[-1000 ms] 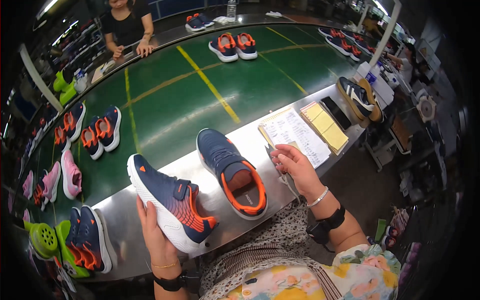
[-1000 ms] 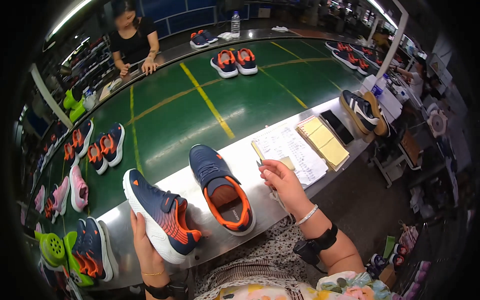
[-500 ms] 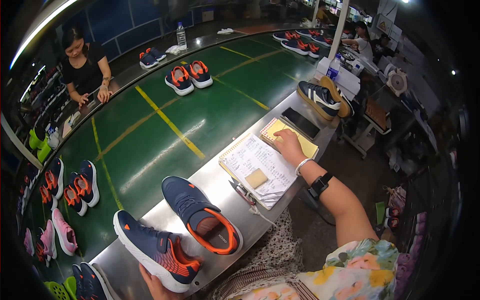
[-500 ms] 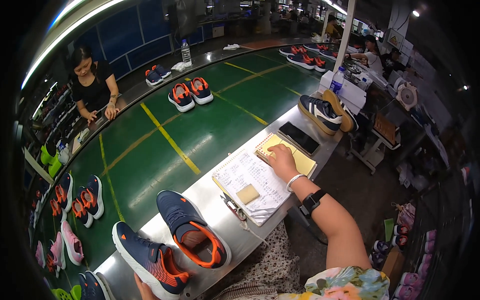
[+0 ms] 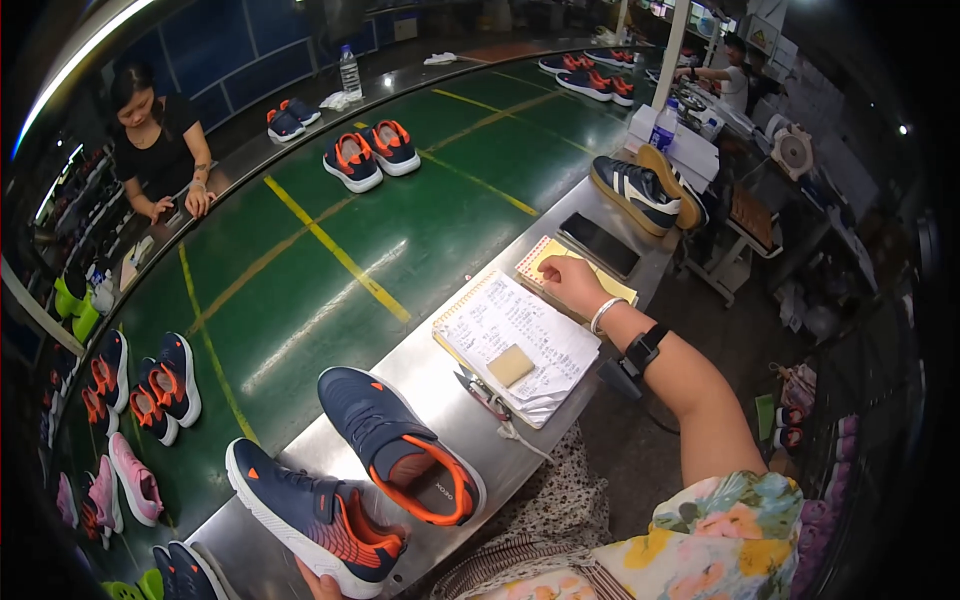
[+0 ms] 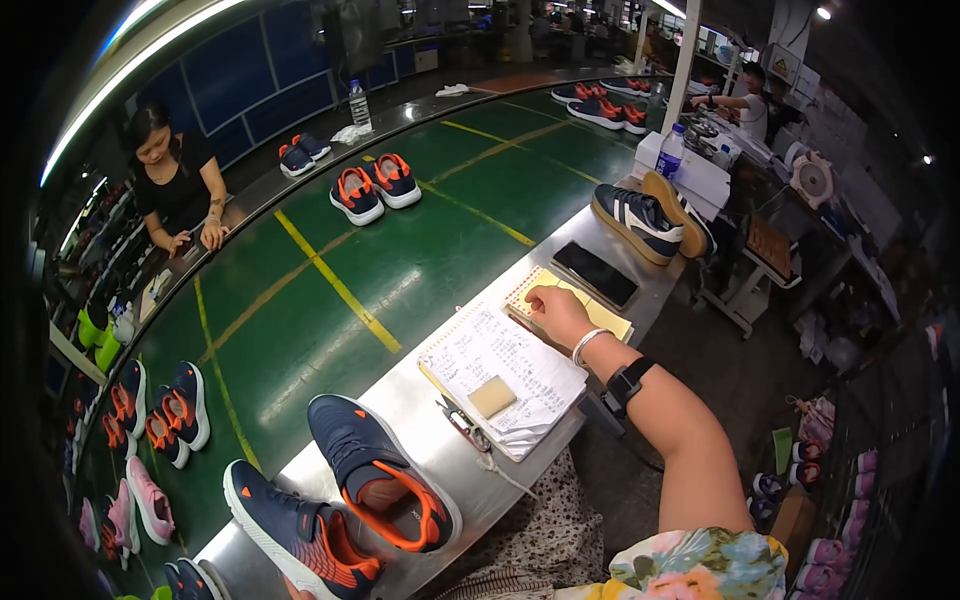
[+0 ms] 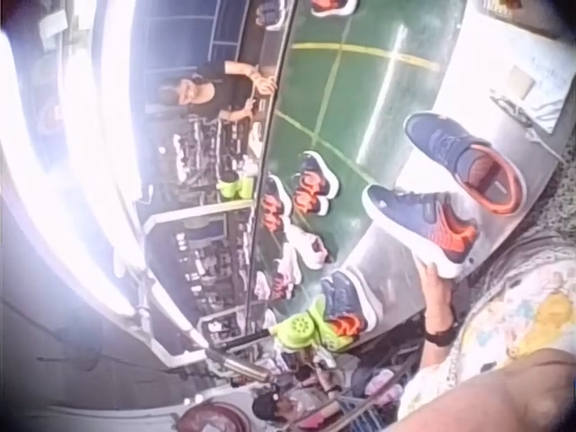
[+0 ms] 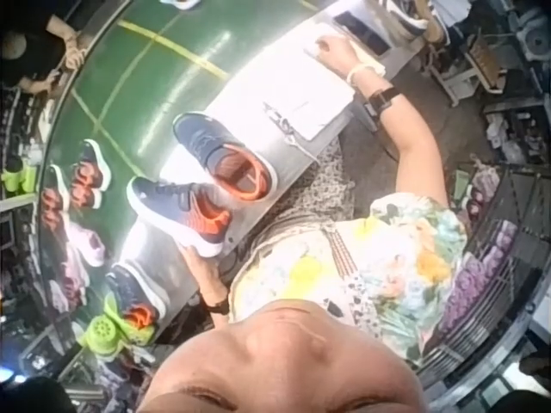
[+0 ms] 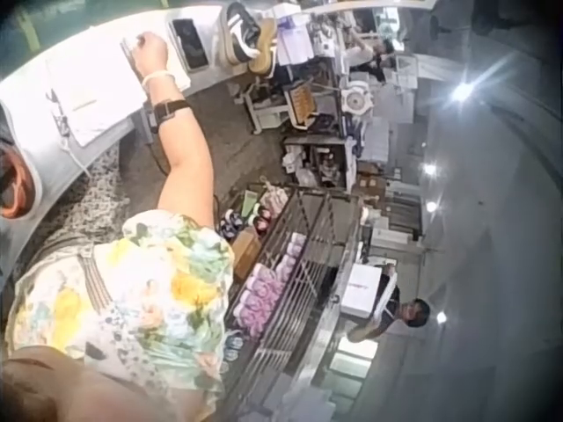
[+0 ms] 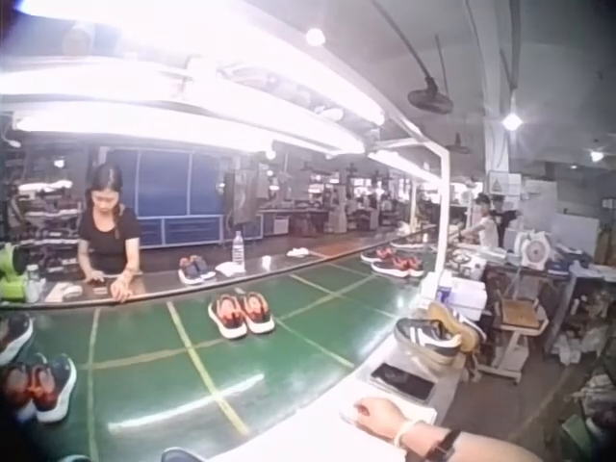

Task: Inspecting shoes on a conveyor belt and recording data on a clipboard.

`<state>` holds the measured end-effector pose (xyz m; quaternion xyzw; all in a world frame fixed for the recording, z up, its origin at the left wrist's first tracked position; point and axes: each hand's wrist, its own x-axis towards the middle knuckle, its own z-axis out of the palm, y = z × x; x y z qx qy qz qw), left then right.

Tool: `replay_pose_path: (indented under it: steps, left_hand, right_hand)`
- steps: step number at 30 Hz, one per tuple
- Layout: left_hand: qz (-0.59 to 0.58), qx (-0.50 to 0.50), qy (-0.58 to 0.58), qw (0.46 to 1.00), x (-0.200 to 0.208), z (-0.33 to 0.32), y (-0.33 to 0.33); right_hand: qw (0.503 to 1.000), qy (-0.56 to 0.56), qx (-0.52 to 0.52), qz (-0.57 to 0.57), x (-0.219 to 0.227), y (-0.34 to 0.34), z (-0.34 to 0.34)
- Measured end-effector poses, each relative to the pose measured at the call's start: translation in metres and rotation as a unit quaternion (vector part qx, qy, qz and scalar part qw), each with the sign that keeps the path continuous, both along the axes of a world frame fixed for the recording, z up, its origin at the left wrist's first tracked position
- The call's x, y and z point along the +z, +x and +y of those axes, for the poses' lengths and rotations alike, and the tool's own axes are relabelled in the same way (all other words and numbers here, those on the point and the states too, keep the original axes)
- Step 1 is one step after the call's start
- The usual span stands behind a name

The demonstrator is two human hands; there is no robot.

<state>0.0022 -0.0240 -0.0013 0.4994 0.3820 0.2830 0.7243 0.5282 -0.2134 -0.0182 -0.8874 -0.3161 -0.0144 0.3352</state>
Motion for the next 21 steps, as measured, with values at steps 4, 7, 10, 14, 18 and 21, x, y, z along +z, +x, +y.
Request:
replay_pose_path:
  steps: [4,7,10,14,18,21]
  left_hand:
    - [-0.006,-0.017,-0.005,1.000,-0.010,0.000,0.001]
    - [-0.023,-0.010,0.014,1.000,0.011,-0.007,-0.006]
    - [-0.038,-0.019,0.017,0.999,0.012,-0.007,-0.001]
    - [-0.029,-0.016,0.001,0.999,0.007,-0.005,0.001]
    - [-0.029,-0.008,-0.008,1.000,0.004,-0.005,-0.003]
    - [-0.015,0.004,-0.016,1.000,0.004,-0.006,-0.009]
  right_hand:
    - [1.000,0.012,-0.018,0.002,-0.004,-0.001,-0.007]
    - [1.000,0.002,-0.019,-0.014,0.006,-0.009,0.013]
    - [0.998,-0.022,-0.043,-0.028,0.010,-0.010,0.013]
    - [0.994,-0.056,-0.072,-0.053,0.015,-0.014,0.017]
    - [0.992,-0.072,-0.085,-0.066,0.006,-0.012,0.021]
    - [0.991,-0.071,-0.095,-0.057,0.007,-0.015,0.021]
